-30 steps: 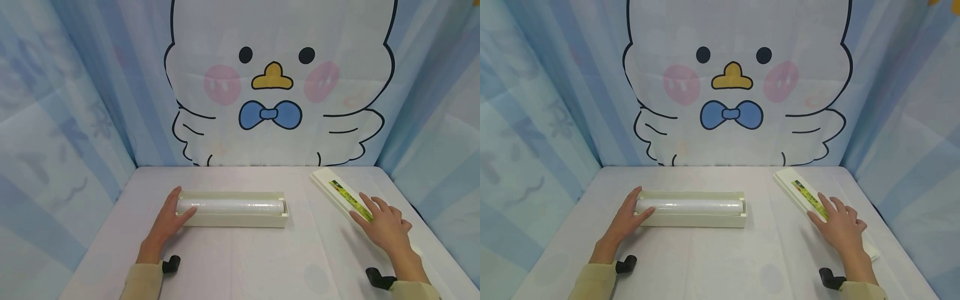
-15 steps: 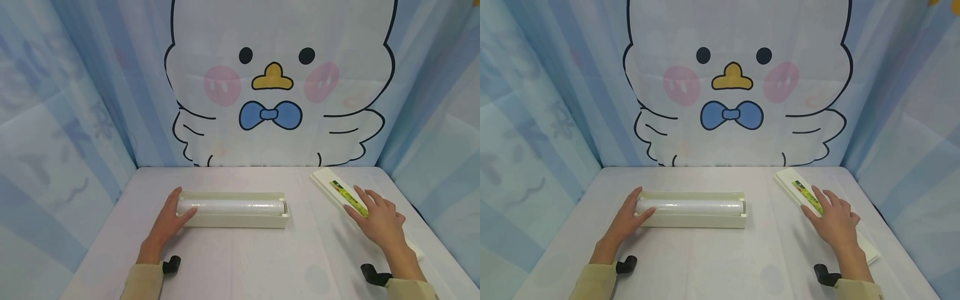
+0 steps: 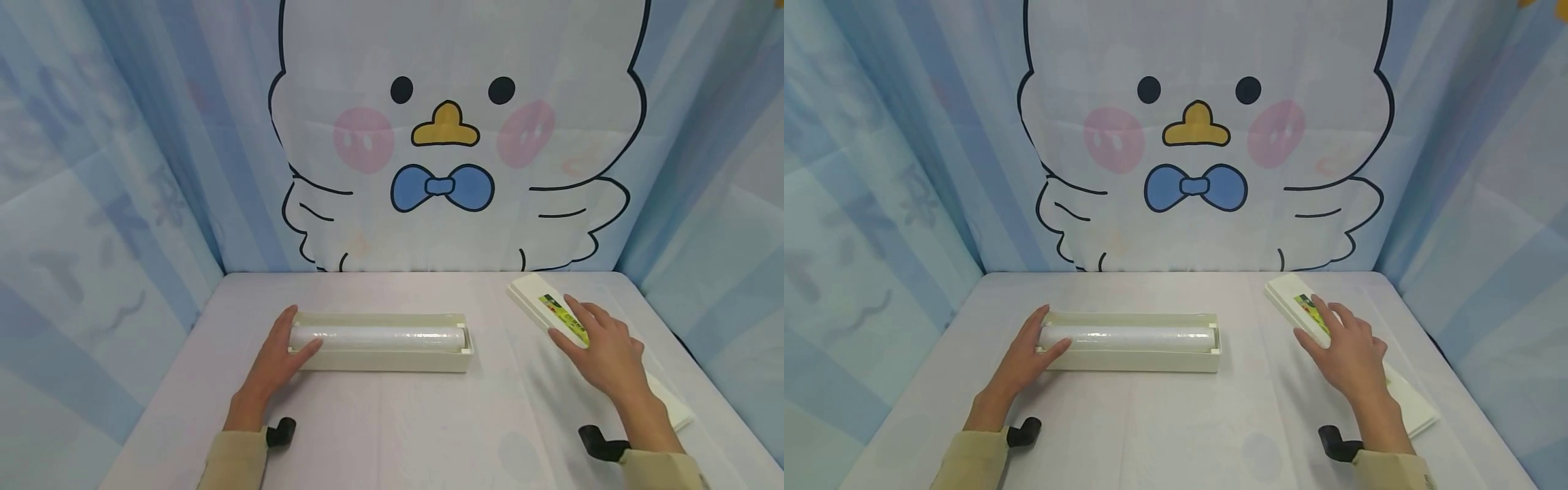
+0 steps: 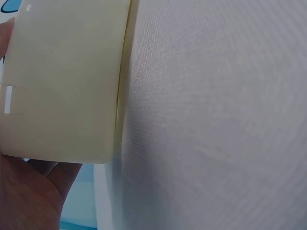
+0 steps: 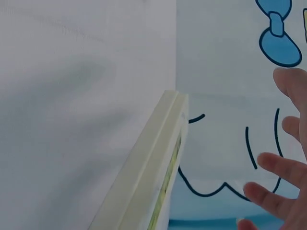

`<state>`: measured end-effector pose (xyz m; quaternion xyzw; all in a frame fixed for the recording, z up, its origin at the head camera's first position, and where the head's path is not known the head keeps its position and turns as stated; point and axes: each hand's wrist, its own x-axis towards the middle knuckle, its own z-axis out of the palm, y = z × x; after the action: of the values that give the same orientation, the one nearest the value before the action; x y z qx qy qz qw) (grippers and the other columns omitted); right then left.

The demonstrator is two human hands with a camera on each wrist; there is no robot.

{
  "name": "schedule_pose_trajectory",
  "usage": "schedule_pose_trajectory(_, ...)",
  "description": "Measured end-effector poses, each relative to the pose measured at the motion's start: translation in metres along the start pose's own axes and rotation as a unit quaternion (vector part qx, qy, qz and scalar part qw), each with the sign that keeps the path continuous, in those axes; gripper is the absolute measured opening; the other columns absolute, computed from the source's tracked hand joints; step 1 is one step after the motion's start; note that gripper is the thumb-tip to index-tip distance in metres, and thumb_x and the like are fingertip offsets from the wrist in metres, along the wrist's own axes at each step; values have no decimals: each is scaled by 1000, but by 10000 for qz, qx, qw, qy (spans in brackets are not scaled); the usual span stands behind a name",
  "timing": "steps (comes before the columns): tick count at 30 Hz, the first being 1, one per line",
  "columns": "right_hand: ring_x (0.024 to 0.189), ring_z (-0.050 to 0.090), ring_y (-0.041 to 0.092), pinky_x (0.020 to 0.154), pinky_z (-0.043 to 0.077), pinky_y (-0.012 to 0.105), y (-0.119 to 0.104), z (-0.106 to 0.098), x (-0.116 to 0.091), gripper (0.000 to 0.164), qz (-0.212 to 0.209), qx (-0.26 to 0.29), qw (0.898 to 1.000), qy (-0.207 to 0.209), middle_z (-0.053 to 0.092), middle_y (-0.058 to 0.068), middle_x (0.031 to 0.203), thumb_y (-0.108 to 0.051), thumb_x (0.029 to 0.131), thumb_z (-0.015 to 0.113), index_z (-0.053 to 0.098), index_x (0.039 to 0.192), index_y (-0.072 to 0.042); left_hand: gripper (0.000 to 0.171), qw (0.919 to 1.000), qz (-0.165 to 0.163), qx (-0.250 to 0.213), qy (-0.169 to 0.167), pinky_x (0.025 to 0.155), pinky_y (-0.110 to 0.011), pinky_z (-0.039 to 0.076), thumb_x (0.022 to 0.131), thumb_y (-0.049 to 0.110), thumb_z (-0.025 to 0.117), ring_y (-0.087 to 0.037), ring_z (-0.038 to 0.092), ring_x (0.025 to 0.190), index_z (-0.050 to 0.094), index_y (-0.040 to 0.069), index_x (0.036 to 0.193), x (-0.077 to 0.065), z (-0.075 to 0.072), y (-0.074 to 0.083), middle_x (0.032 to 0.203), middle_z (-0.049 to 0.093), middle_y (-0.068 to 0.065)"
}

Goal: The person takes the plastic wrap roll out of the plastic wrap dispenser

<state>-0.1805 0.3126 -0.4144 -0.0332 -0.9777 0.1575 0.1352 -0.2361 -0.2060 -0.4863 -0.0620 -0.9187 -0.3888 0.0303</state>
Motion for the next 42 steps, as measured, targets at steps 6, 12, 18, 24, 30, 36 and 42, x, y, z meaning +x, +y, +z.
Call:
schedule_pose_trajectory(6,123,37,58,84,30,78,-8,3,1,73,-189,177,9997,51,39,29,147,-41,97,64,35,157,-14,98,10000,-70,-16,-32,116,-61,20,94,54,66,-40,22,148,15,4,161,-1,-1,2,165,16,-20)
schedule_pose_trajectory(12,123,38,56,83,33,73,-16,7,4,71,-394,290,9988,7,40,28,147,-42,97,65,37,155,-13,98,10000,-75,-43,-17,116,-61,20,93,54,66,-40,22,148,15,5,161,-1,-1,2,165,16,-19)
schedule_pose_trajectory(18,124,39,55,85,33,73,-28,11,7,73,-552,392,9977,63,41,27,147,-41,96,67,37,156,-15,98,9999,-142,5,-40,115,-62,21,93,55,66,-40,23,148,14,6,162,0,-1,1,166,15,-19)
schedule_pose_trajectory(24,126,39,54,86,33,72,-38,13,11,73,-691,487,9964,110,42,26,147,-41,95,69,38,156,-18,98,9999,-127,-11,-38,115,-62,21,93,54,67,-40,23,148,15,6,162,0,0,1,166,15,-19)
schedule_pose_trajectory(30,125,41,54,86,33,74,-46,15,14,71,-845,495,9951,144,44,25,147,-40,94,70,40,155,-18,98,9999,-110,-22,-23,115,-62,21,93,55,66,-40,22,148,15,6,161,1,-1,0,166,15,-19)
schedule_pose_trajectory(36,127,43,51,90,34,75,-54,17,18,69,-1035,549,9931,103,46,23,146,-39,94,70,43,154,-18,97,10000,-55,-57,11,116,-62,20,94,53,66,-40,22,148,15,5,161,0,-1,0,166,15,-19)
schedule_pose_trajectory(42,125,46,51,92,37,74,-60,18,21,68,-1186,449,9918,174,47,23,145,-37,93,71,45,153,-15,97,10000,-57,-34,-18,116,-60,20,94,52,66,-40,21,149,15,5,161,0,-1,0,166,15,-19)
